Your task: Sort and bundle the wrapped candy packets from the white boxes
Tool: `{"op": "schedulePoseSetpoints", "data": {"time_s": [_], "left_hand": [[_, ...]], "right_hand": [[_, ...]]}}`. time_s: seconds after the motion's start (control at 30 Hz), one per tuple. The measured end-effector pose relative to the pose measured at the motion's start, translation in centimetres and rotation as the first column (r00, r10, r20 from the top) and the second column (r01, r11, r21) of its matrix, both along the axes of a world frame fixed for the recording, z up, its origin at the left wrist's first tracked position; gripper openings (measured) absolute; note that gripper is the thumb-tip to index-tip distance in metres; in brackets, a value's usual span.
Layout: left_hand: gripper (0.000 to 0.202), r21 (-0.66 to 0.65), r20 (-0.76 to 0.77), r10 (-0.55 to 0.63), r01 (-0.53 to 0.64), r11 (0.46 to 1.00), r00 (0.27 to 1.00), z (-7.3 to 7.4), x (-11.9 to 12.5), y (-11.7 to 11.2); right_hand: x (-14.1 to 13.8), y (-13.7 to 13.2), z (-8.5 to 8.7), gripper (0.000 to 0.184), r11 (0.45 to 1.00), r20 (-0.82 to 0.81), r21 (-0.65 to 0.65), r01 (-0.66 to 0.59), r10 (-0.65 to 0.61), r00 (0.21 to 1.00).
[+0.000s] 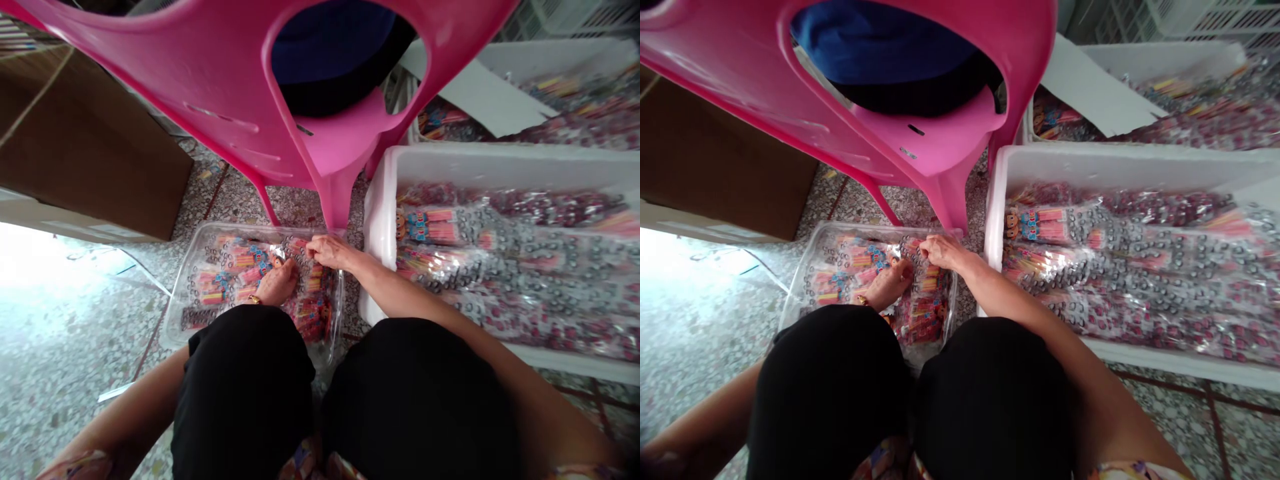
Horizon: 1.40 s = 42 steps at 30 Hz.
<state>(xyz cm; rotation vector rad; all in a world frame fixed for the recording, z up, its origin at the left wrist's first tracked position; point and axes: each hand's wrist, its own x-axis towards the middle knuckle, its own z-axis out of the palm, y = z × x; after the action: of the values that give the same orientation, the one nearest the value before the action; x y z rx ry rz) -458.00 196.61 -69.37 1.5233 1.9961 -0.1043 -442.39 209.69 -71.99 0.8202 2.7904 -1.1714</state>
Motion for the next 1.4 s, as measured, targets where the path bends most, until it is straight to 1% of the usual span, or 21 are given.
{"op": "schedulePoseSetpoints", "data": {"time_s": [0.07,0.13,0.23,0.33,0.4,0.47,0.5,0.57,0.63,0.67,0.77,0.83,0.97,1.03,1.1,1.17,1.2,1.23,1.3,1.4], "left_hand": [[0.028,0.025,0.020,0.030,-0.031,0.999,0.999,-0.6,-0.2,0.0],[0.024,0.025,0.034,0.042,-0.043,0.999,0.999,-0.9,-0.3,-0.1],[0.019,0.041,0.031,0.055,-0.056,0.998,0.998,-0.5,-0.4,0.0],[0.018,0.108,0.071,0.046,-0.053,0.993,0.996,0.0,-0.4,0.1],[0.016,0.137,0.094,0.022,-0.035,0.990,0.995,0.1,-0.4,0.3],[0.017,0.149,0.093,0.011,-0.025,0.989,0.996,-0.2,-0.5,0.4],[0.020,0.156,0.086,0.008,-0.021,0.988,0.996,-0.5,-0.6,0.5],[0.025,0.166,0.083,0.008,-0.022,0.986,0.996,-1.0,-0.7,0.8],[0.026,0.168,0.100,0.005,-0.022,0.986,0.995,-1.4,-0.8,1.2],[0.025,0.169,0.107,-0.001,-0.017,0.985,0.994,-1.5,-0.9,1.4],[0.024,0.180,0.112,-0.030,0.010,0.984,0.993,-1.5,-1.0,1.9],[0.020,0.178,0.108,-0.022,0.003,0.984,0.994,-1.2,-1.2,2.0],[0.010,0.177,0.113,0.043,-0.062,0.982,0.993,-0.5,-1.5,1.3],[0.011,0.211,0.109,0.000,-0.023,0.977,0.994,-0.2,-1.3,0.6],[0.018,0.207,0.081,-0.109,0.090,0.974,0.991,0.2,-0.9,-0.2],[0.022,0.145,0.041,-0.225,0.217,0.965,0.974,0.5,-0.3,-0.7],[0.021,0.111,0.021,-0.258,0.255,0.961,0.966,0.7,0.0,-0.9],[0.019,0.087,0.006,-0.270,0.268,0.959,0.963,0.8,0.2,-0.9],[0.012,0.078,0.012,-0.230,0.228,0.970,0.973,0.9,0.5,-0.6],[0.013,0.132,0.114,-0.108,0.093,0.987,0.988,0.9,0.3,0.5]], "right_hand": [[0.1,0.0,0.2,0.028,1.000,0.011,-0.003,0.012,-0.012,1.000],[0.1,0.1,0.3,0.028,1.000,0.025,-0.009,0.028,-0.027,0.999],[0.2,0.2,0.5,0.028,0.999,0.029,-0.020,0.028,-0.027,0.999],[0.2,0.2,0.7,0.031,1.000,0.015,-0.002,0.030,-0.030,0.999],[0.1,0.2,0.8,0.033,0.996,-0.012,0.040,0.075,-0.075,0.997],[0.0,0.2,0.7,0.031,0.992,-0.046,0.053,0.114,-0.112,0.993],[0.0,0.2,0.6,0.029,0.995,-0.055,0.034,0.099,-0.097,0.994],[-0.1,0.1,0.3,0.026,1.000,-0.047,-0.028,-0.002,0.001,0.999],[-0.1,0.0,0.3,0.026,0.992,-0.009,-0.071,-0.103,0.103,0.995],[-0.1,-0.1,0.3,0.025,0.989,0.020,-0.074,-0.124,0.126,0.992],[0.2,-0.1,0.7,0.023,0.989,0.117,-0.079,-0.126,0.134,0.984],[0.3,0.0,0.9,0.023,0.988,0.159,-0.092,-0.123,0.136,0.978],[0.5,0.2,1.3,0.023,0.989,0.138,-0.112,-0.095,0.110,0.984],[0.5,0.2,1.5,0.021,0.983,0.108,-0.149,-0.107,0.124,0.986],[0.4,0.0,1.7,0.021,0.970,0.101,-0.192,-0.149,0.171,0.980],[0.3,-0.2,1.8,0.024,0.962,0.130,-0.200,-0.186,0.214,0.968],[0.3,-0.4,1.8,0.026,0.963,0.151,-0.185,-0.195,0.224,0.963],[0.3,-0.5,1.8,0.028,0.967,0.169,-0.162,-0.199,0.226,0.959],[0.3,-0.5,1.7,0.025,0.976,0.185,-0.118,-0.185,0.204,0.961],[0.4,-0.3,1.5,0.020,0.992,0.178,-0.073,-0.102,0.113,0.978]]}}
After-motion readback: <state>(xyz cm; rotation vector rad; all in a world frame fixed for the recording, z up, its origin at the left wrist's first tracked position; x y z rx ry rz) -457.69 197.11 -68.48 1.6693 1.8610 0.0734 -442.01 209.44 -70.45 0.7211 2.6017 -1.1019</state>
